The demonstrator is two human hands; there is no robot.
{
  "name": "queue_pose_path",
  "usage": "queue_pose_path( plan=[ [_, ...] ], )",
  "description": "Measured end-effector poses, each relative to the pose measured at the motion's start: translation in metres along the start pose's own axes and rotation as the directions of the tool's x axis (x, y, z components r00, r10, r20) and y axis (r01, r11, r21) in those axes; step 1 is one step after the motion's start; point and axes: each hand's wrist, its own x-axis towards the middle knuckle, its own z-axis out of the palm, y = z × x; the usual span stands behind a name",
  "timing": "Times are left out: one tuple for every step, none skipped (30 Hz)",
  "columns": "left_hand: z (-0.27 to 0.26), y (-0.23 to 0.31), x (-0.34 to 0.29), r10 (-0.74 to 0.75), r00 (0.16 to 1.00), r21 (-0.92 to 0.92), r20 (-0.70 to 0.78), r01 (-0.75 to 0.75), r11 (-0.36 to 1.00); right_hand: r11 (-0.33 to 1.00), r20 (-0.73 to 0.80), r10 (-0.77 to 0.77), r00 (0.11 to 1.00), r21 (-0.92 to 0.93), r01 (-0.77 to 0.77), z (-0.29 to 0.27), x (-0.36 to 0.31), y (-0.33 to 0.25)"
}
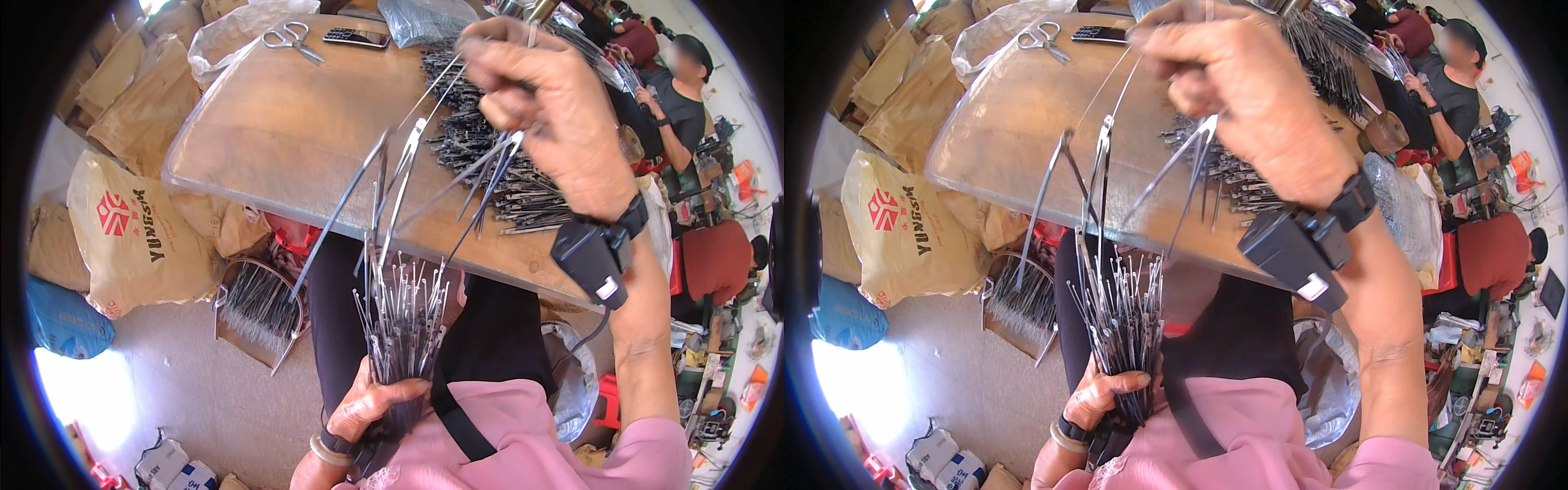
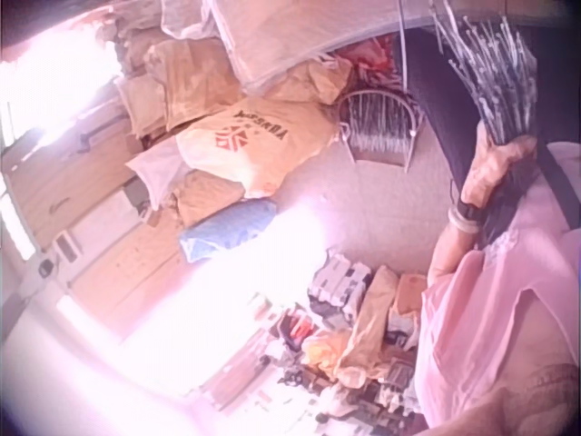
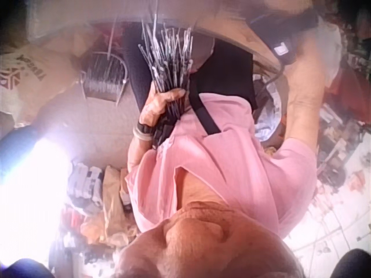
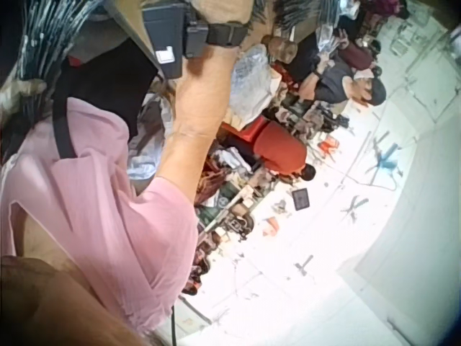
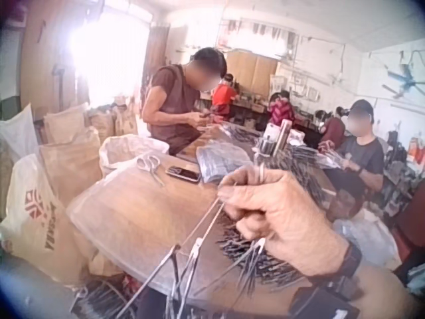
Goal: The person cuts thin metal rods using pliers and gathers them into a bundle. They then place the bundle into a basket on the floor.
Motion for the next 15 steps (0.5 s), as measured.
queue_pose_path(
  plan=[
    [0.001, 0.001, -0.001, -0.012, 1.0, -0.02, -0.003, 0.012, 1.0, 0.999, -0.062, -0.041, 0.997, 0.004, 0.041, -0.008, 0.001, -0.004],
    [-0.002, -0.003, 0.003, 0.033, 0.999, -0.044, 0.007, -0.033, 0.998, 0.997, -0.082, -0.078, 0.994, -0.017, 0.076, -0.014, 0.0, -0.009],
    [-0.003, -0.005, 0.004, 0.041, 0.999, -0.066, 0.005, -0.04, 0.997, 0.993, -0.103, -0.115, 0.988, -0.034, 0.112, -0.02, -0.001, -0.016],
    [-0.005, -0.006, 0.004, 0.051, 0.999, -0.089, 0.001, -0.051, 0.995, 0.995, -0.117, 0.003, 0.993, 0.102, 0.009, -0.026, 0.002, -0.03],
    [-0.008, -0.007, 0.005, 0.061, 0.998, -0.113, -0.002, -0.061, 0.992, 0.992, -0.136, 0.012, 0.991, 0.127, 0.005, -0.026, 0.001, -0.039],
    [-0.014, -0.011, 0.007, 0.078, 0.997, -0.129, -0.021, -0.08, 0.988, 0.996, -0.164, 0.01, 0.986, 0.087, 0.004, -0.028, 0.0, -0.046],
    [-0.016, -0.01, 0.008, 0.145, 0.989, -0.188, -0.034, -0.149, 0.971, 0.999, -0.194, 0.007, 0.981, 0.047, 0.002, -0.031, 0.0, -0.052],
    [-0.023, -0.011, 0.006, 0.181, 0.981, -0.189, -0.069, -0.191, 0.963, 0.999, -0.143, -0.001, 0.99, 0.032, 0.006, -0.036, -0.001, -0.055],
    [-0.031, -0.01, 0.006, 0.219, 0.971, -0.192, -0.1, -0.235, 0.953, 1.0, -0.09, -0.01, 0.996, 0.012, 0.012, -0.041, -0.002, -0.06],
    [-0.035, -0.007, 0.006, 0.278, 0.949, -0.227, -0.15, -0.307, 0.924, 1.0, -0.038, -0.017, 0.999, -0.004, 0.016, -0.044, -0.002, -0.063],
    [-0.044, -0.002, 0.006, 0.335, 0.927, -0.202, -0.17, -0.366, 0.909, 0.999, -0.011, -0.004, 1.0, -0.037, 0.003, -0.042, -0.008, -0.066],
    [-0.049, 0.008, 0.002, 0.365, 0.913, -0.239, -0.183, -0.401, 0.884, 0.998, 0.019, 0.011, 1.0, -0.064, -0.009, -0.035, -0.016, -0.067],
    [-0.052, 0.02, -0.001, 0.389, 0.9, -0.278, -0.197, -0.432, 0.858, 0.995, 0.047, 0.03, 0.998, -0.092, -0.026, -0.031, -0.023, -0.068],
    [-0.057, 0.032, -0.002, 0.426, 0.887, -0.258, -0.177, -0.46, 0.849, 0.985, 0.089, 0.137, 0.987, -0.122, -0.126, -0.03, -0.026, -0.074],
    [-0.058, 0.043, -0.003, 0.463, 0.872, -0.235, -0.161, -0.49, 0.84, 0.982, 0.142, 0.169, 0.975, -0.11, -0.154, -0.027, -0.031, -0.073]
  ],
)
